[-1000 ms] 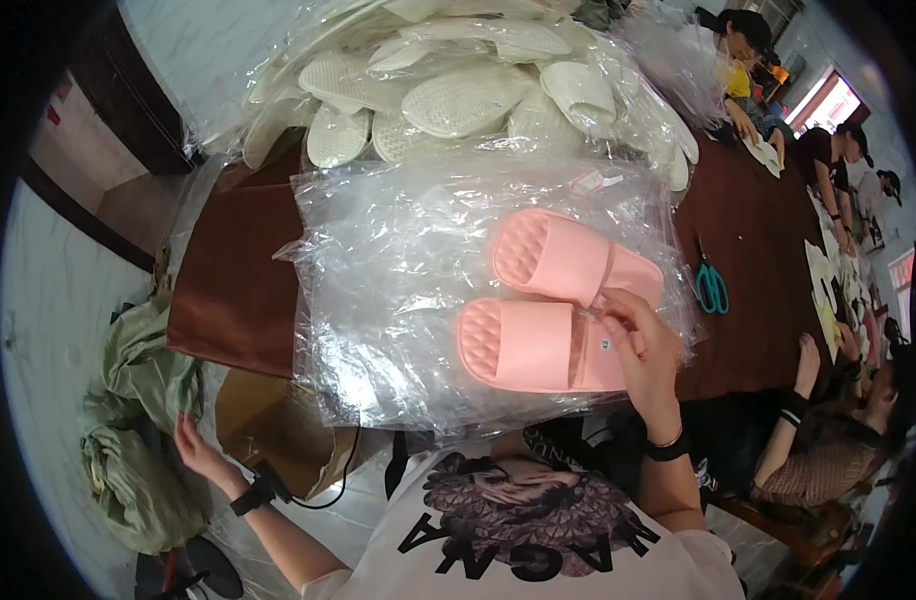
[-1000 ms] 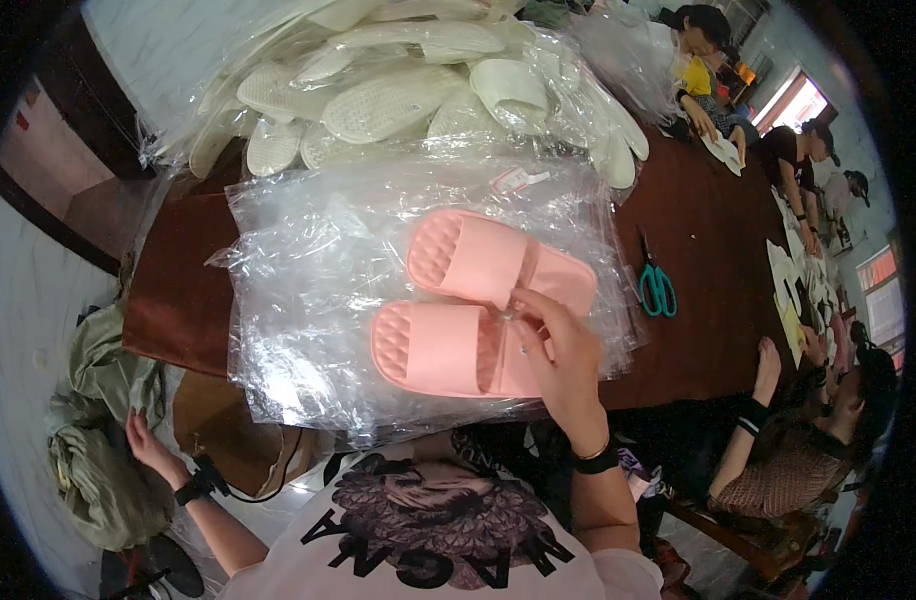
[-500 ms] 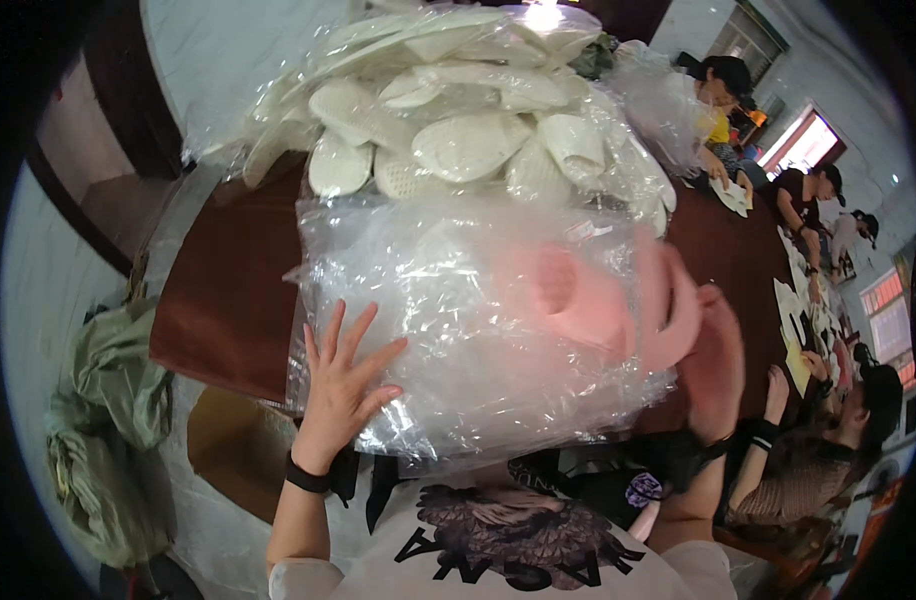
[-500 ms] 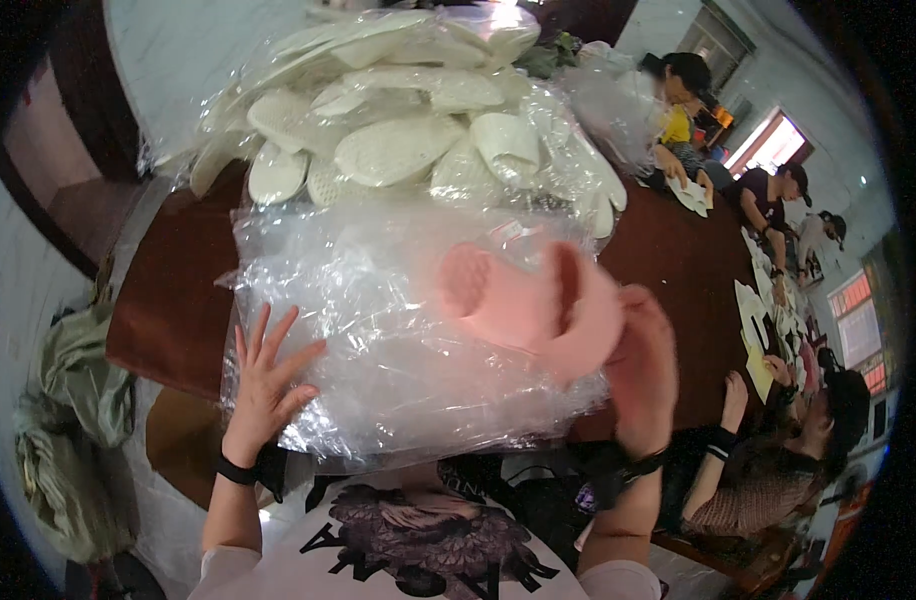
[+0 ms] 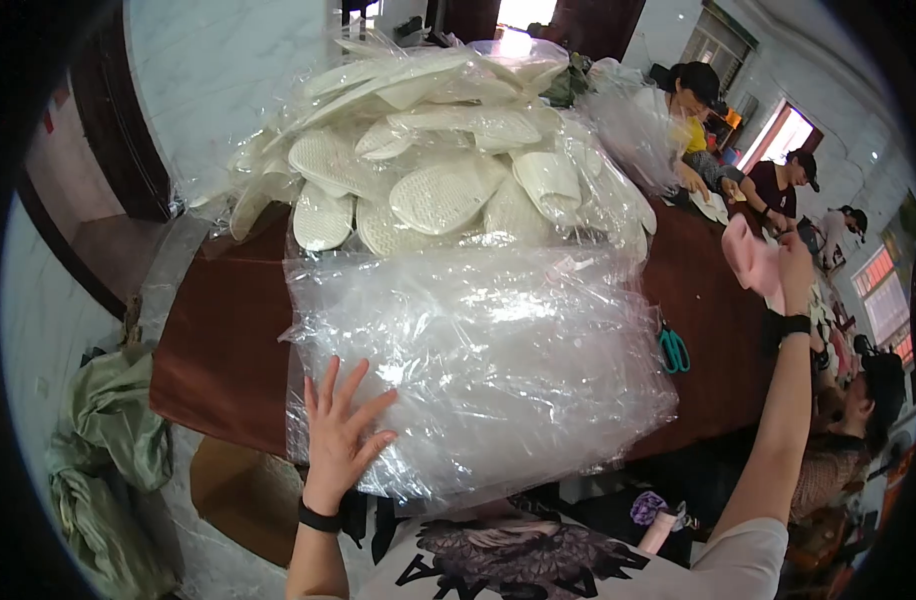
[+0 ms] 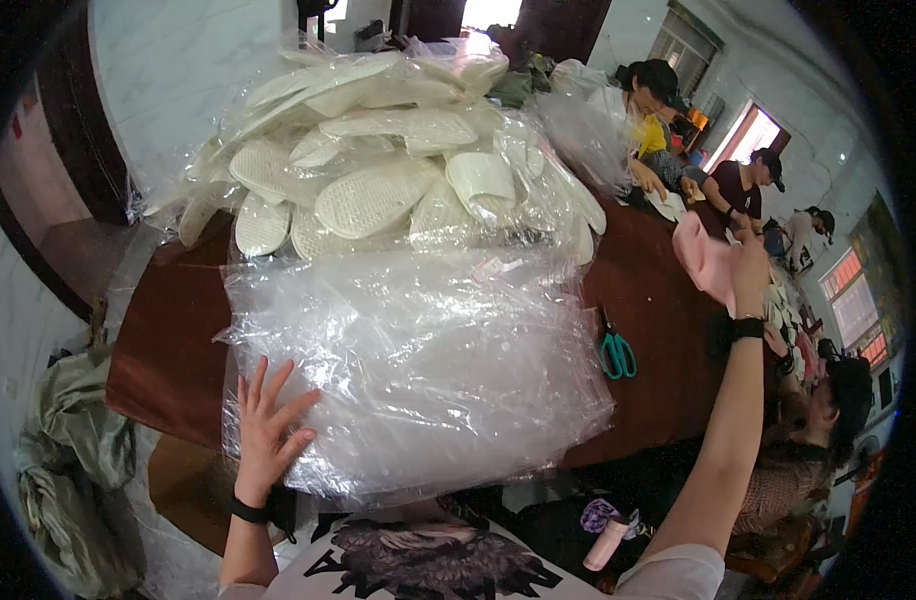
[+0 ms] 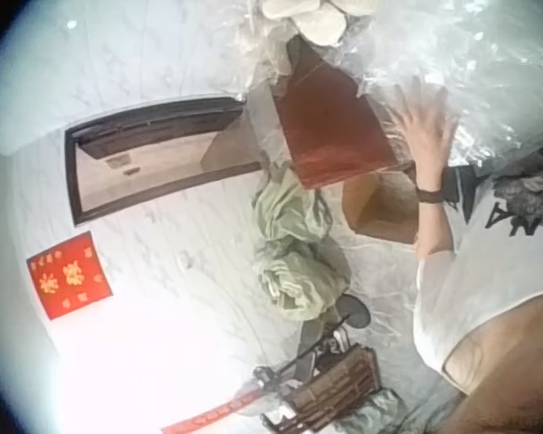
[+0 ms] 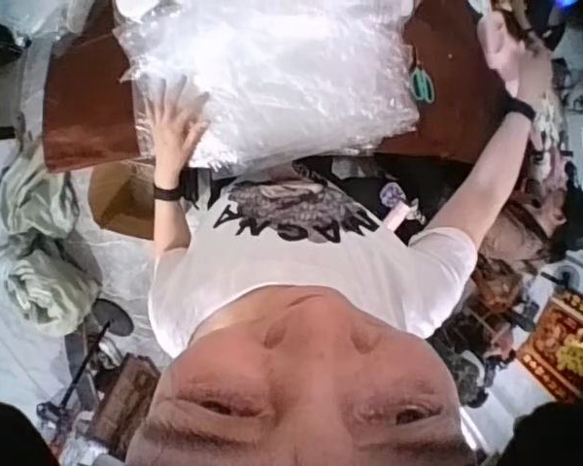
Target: The recorder picks up slippers, inspects them, and places them into large plastic bags as part of a manufacturing or packaging workflow.
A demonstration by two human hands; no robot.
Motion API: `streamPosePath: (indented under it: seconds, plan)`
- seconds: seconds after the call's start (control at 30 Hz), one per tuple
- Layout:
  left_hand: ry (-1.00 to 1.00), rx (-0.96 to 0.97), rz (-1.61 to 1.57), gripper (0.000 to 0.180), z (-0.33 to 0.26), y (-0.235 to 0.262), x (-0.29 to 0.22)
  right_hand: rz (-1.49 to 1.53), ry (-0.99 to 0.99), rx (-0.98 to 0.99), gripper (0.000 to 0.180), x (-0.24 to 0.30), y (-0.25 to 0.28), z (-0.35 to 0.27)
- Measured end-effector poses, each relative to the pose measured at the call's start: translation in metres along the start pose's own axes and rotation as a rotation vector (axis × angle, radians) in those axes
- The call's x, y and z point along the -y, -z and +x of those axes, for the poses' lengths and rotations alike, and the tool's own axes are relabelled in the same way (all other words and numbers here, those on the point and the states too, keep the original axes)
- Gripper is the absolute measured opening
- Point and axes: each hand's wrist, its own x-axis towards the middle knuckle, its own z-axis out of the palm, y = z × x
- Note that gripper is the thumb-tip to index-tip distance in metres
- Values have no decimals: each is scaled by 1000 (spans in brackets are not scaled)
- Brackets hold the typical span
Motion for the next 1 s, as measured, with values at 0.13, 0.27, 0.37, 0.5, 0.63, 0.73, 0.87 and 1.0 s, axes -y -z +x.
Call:
streamPosePath:
  seconds: [0.13,0.27,0.37,0.5,0.63,0.73,0.87,1.0]
  plan:
    - [18,13,10,45,1,1,-1,-149,245,186,23,123,-67,-11]
    - [24,2,-8,45,0,3,1,119,626,334,22,239,-126,-22]
    - [28,3,-9,45,1,4,1,219,677,305,22,283,-181,-16]
    - [39,-1,-21,45,3,5,2,376,437,571,22,299,-228,-4]
    - [37,-3,-38,45,-2,5,2,396,430,595,23,292,-236,16]
    - [41,13,-36,46,-4,5,0,475,276,381,20,284,-213,29]
    - [29,9,-9,45,-4,5,-1,351,506,118,19,234,-154,77]
    - [27,5,3,45,-1,0,4,715,55,133,24,232,-66,69]
